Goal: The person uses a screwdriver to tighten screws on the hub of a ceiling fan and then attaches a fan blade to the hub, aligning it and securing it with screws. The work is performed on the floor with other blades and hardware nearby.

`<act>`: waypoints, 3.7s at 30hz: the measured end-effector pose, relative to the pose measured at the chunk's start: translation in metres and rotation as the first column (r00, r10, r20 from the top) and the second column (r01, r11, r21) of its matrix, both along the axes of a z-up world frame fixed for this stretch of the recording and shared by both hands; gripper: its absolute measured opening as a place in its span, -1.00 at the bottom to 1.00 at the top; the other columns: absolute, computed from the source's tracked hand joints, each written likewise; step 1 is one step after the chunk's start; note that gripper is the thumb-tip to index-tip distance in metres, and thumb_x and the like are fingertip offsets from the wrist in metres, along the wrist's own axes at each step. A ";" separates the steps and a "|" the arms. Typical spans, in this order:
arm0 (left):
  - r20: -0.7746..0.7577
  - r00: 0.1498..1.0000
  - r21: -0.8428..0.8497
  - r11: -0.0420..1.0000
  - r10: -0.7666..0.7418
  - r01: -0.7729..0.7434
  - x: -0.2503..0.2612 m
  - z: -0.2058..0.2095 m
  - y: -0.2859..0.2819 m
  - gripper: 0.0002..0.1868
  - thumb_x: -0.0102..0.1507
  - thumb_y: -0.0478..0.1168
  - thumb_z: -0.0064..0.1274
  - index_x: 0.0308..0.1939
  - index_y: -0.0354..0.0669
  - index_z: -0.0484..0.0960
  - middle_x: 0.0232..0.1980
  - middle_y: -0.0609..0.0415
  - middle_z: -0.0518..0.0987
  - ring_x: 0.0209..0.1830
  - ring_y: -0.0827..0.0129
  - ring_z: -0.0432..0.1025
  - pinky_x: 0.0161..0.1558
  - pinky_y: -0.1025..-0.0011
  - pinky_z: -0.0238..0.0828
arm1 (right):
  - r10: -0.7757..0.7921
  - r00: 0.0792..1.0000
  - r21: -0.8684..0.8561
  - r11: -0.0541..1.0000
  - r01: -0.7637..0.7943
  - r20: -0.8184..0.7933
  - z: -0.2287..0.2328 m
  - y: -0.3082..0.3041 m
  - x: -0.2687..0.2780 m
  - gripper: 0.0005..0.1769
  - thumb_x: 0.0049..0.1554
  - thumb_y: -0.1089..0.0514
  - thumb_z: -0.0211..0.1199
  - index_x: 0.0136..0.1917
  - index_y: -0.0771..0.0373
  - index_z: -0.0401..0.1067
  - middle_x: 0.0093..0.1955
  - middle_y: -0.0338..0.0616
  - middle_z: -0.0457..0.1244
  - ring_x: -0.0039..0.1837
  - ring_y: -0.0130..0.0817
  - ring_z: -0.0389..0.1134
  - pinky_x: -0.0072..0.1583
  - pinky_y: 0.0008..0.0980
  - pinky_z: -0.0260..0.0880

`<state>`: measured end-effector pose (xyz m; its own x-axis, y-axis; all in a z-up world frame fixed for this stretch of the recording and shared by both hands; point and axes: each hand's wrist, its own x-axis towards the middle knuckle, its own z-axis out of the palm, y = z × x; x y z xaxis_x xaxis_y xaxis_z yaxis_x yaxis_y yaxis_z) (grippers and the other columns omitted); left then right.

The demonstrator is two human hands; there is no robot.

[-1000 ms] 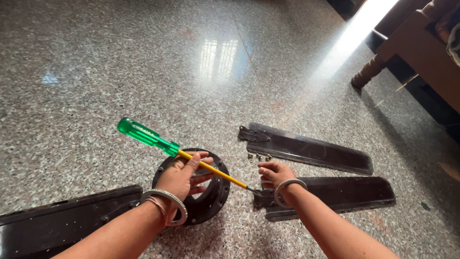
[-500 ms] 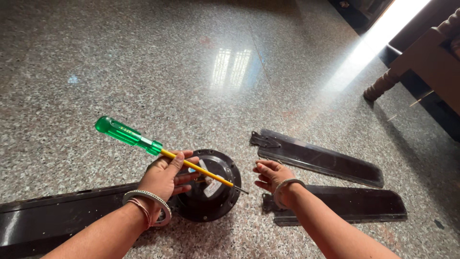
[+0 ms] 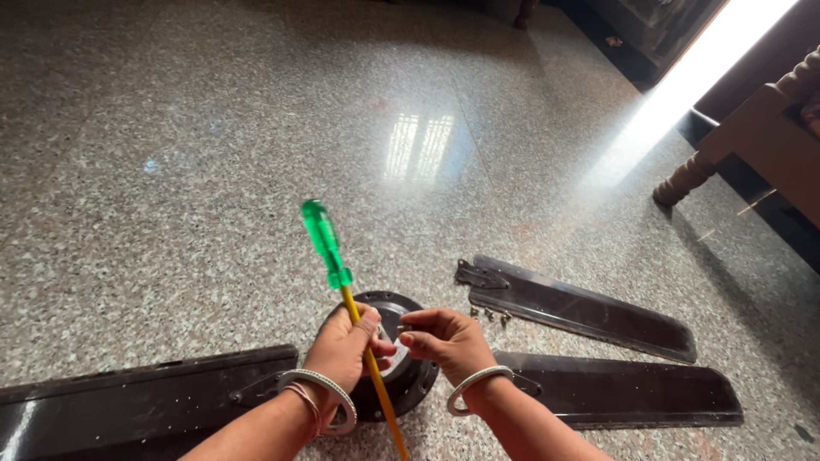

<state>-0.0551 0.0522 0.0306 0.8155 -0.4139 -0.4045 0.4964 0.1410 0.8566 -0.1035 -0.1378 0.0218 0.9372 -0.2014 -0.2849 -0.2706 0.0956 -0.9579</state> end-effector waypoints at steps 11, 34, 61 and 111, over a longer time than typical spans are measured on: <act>-0.019 0.991 0.028 0.991 -0.133 0.133 -0.001 0.010 -0.003 -0.77 0.31 -0.07 0.07 -0.10 -0.14 0.59 -0.47 0.24 0.32 -0.52 0.58 0.27 -0.39 0.38 0.62 | 0.036 0.973 -0.154 0.988 -0.001 0.226 0.008 0.014 0.000 -0.82 0.07 0.36 0.39 -0.02 0.40 0.56 -0.08 -0.06 0.47 -0.01 -0.39 0.52 0.06 -0.44 0.59; 0.023 0.992 0.082 0.989 -0.122 0.119 0.000 0.018 0.000 -0.73 0.31 -0.04 0.10 -0.06 -0.12 0.68 -0.41 0.22 0.39 -0.45 0.56 0.33 -0.42 0.40 0.62 | 0.010 0.945 -0.136 0.990 0.036 0.327 0.014 0.021 -0.007 -0.91 0.09 0.39 0.36 -0.09 0.34 0.54 -0.11 -0.17 0.45 -0.01 -0.47 0.50 0.09 -0.46 0.58; 0.055 0.977 0.203 0.960 -0.207 0.192 0.005 0.022 0.008 -0.71 0.26 -0.02 0.13 -0.05 -0.07 0.71 -0.25 0.20 0.64 -0.30 0.55 0.50 -0.47 0.37 0.59 | 0.084 0.922 -0.456 0.884 0.107 0.379 0.031 0.029 -0.014 -0.86 0.01 0.31 0.46 -0.10 0.22 0.65 -0.15 -0.26 0.41 -0.14 -0.52 0.45 -0.10 -0.53 0.51; 0.130 0.992 0.205 0.979 -0.007 -0.020 0.027 0.024 0.049 -0.49 0.36 0.19 -0.14 -0.19 -0.15 0.70 -0.59 0.27 0.27 -0.67 0.58 0.20 -0.60 0.53 0.37 | 0.216 0.940 -0.438 0.895 -0.083 0.263 0.035 0.063 0.007 -0.75 0.11 0.11 0.37 0.03 0.26 0.57 -0.08 -0.22 0.50 -0.02 -0.48 0.55 0.00 -0.47 0.61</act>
